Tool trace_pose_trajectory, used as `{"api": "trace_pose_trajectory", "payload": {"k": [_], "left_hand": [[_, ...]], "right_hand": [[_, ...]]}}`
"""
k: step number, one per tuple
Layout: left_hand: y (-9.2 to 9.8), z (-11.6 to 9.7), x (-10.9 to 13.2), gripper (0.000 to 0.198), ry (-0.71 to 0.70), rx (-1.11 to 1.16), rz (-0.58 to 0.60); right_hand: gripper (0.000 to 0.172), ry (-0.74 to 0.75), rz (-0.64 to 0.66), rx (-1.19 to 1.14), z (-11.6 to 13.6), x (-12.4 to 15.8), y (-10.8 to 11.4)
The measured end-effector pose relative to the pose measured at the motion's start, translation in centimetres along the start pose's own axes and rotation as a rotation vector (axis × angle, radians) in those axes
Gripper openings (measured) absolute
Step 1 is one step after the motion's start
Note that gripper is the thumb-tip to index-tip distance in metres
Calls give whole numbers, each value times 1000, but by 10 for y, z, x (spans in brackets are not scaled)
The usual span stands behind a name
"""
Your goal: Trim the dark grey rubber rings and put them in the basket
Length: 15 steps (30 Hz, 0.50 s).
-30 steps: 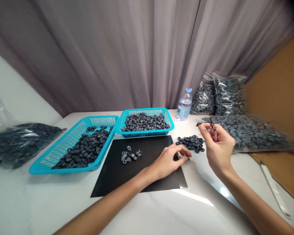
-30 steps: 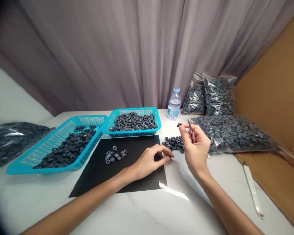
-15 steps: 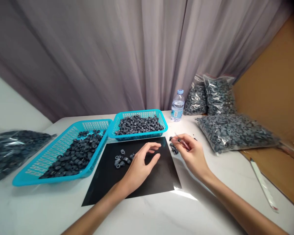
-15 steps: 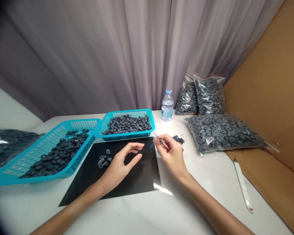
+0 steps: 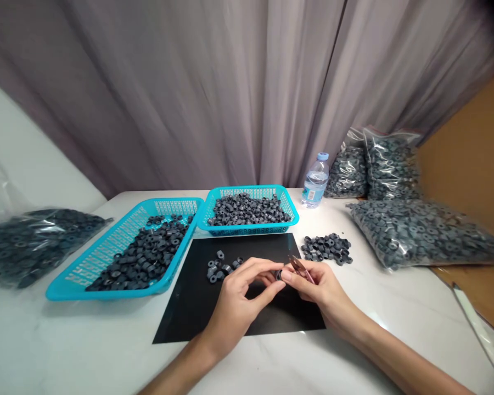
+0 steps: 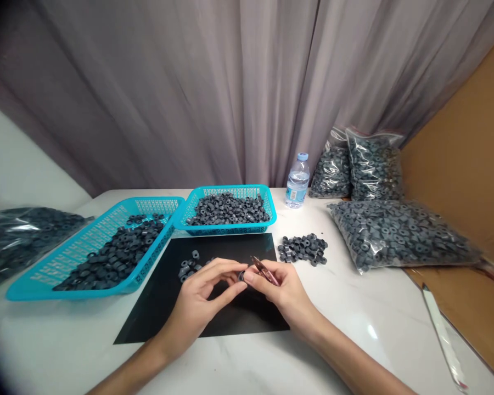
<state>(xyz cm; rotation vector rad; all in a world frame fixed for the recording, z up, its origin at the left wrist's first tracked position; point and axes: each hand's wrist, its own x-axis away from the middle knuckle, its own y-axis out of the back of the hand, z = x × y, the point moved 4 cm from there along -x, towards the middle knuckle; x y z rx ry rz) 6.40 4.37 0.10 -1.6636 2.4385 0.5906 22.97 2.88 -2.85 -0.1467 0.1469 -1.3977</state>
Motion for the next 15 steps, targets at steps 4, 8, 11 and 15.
{"api": "trace_pose_trajectory", "payload": {"k": [4,8,11,15], "left_hand": [[-1,-1,0,19,51,102,16],[-2,-3,0,19,124,205,25],[-1,-4,0,18,158,220,14],[-1,-6,-2,19,165,221,17]], "right_hand": [[33,27,23,-5,0,3,3],[34,74,-3,17,-1,3,7],[33,82,-47,32,-2,2,10],[28,105,-86,52,-3,1,12]]}}
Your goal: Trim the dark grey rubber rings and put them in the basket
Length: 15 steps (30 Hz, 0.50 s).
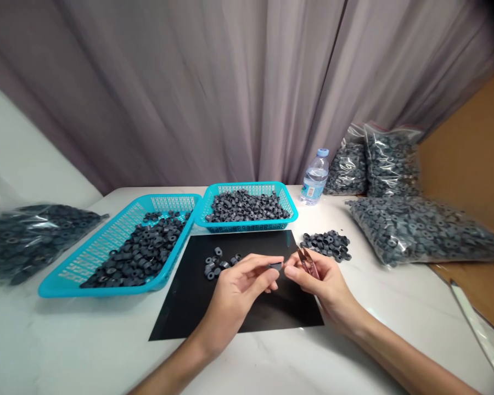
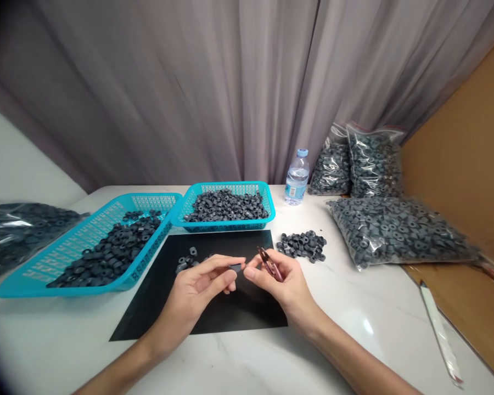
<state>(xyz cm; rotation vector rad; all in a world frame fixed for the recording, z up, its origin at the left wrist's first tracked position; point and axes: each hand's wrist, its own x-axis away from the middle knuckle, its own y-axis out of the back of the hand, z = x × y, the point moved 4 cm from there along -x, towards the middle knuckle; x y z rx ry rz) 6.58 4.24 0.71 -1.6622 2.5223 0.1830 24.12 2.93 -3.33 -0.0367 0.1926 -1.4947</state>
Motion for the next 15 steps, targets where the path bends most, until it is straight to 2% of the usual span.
{"api": "trace_pose_trajectory", "payload": {"k": [7,15], "left_hand": [[-1,0,-1,27,-17,-67,33],[-5,0,0,26,82,75,29]], "right_hand": [[24,70,-31,10,4,1,-3],[23,89,-33,43,6,2,-3]]}}
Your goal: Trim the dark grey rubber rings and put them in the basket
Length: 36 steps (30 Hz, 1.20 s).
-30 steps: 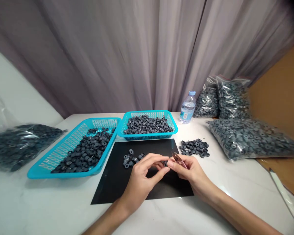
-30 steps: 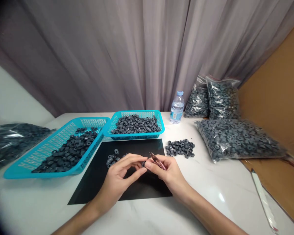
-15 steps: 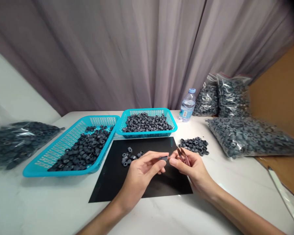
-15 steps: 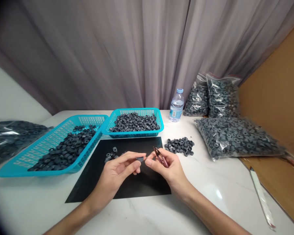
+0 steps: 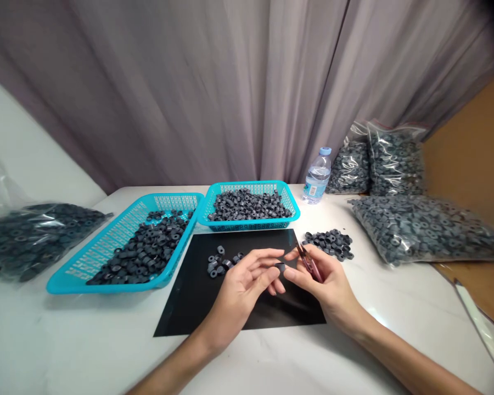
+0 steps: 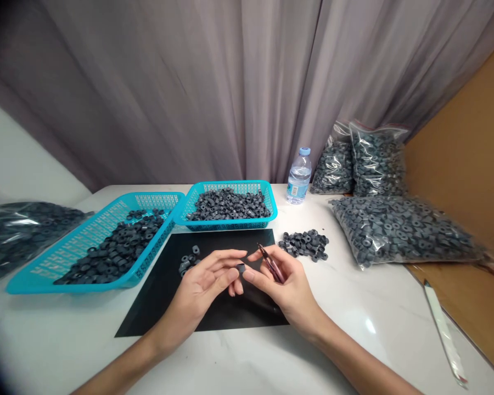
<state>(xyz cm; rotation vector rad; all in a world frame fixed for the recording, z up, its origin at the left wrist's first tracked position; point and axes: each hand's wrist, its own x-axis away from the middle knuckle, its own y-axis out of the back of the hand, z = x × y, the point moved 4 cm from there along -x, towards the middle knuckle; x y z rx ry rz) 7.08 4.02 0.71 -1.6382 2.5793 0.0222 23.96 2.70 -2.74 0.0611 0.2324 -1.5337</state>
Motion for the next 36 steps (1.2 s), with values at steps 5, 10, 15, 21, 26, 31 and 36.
{"api": "trace_pose_trajectory", "payload": {"k": [5,10,15,21,26,31,36], "left_hand": [[1,1,-3,19,1,62,15],[6,7,-5,16,70,152,2],[4,6,-5,19,85,146,14],[2,5,-3,23,106,138,21],[1,4,-3,26,132,92,11],[3,6,-1,20,62,-64,15],[8,2,2,26,-96,-270,-78]], "right_hand": [[23,9,27,44,3,0,-1],[21,-8,61,1,3,0,-3],[22,-39,42,-25,0,0,-1],[26,-62,16,-39,0,1,0],[25,-66,31,-73,1,-1,0],[28,-57,57,-59,-1,-1,0],[32,-76,51,-32,-1,0,0]]}}
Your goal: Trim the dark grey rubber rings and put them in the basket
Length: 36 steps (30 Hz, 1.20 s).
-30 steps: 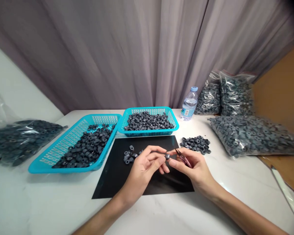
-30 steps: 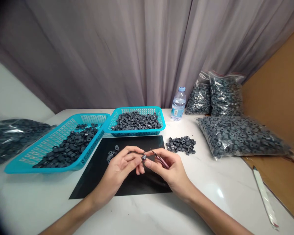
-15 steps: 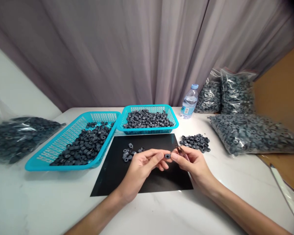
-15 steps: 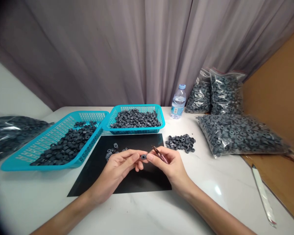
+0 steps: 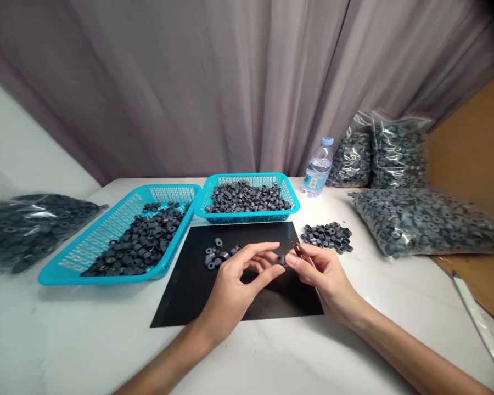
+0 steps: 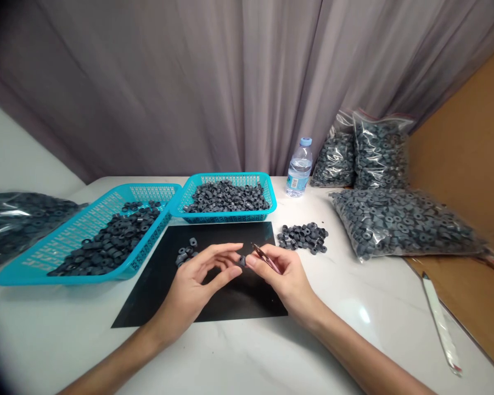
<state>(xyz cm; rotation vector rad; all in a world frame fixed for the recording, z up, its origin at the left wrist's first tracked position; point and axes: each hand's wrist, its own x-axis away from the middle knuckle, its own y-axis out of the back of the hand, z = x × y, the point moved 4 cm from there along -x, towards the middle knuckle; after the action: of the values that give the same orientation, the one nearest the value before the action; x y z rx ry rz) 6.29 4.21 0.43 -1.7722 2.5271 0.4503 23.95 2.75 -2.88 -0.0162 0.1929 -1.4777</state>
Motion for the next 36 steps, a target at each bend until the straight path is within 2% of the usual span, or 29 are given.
{"api": "trace_pose_trajectory", "payload": {"k": [4,8,11,14,19,25,36], "left_hand": [[-1,-2,0,17,-55,-72,38],[-4,4,-5,18,102,172,91],[-5,6,-7,19,161,296,83],[-6,5,-7,18,178,317,83],[-9,3,-5,18,204,355,119],[-9,-3,-5,17,198,369,87],[-12,-3,0,21,232,449,201]], "right_hand": [[35,-11,5,32,2,0,-1],[38,-32,-21,8,-2,-1,0],[42,-36,-68,-27,-7,-3,4],[41,-31,-87,-37,-7,-5,6],[40,-36,-37,-30,-2,-4,2],[40,13,1,111,2,-5,-1],[43,36,6,228,-8,-11,1]]}}
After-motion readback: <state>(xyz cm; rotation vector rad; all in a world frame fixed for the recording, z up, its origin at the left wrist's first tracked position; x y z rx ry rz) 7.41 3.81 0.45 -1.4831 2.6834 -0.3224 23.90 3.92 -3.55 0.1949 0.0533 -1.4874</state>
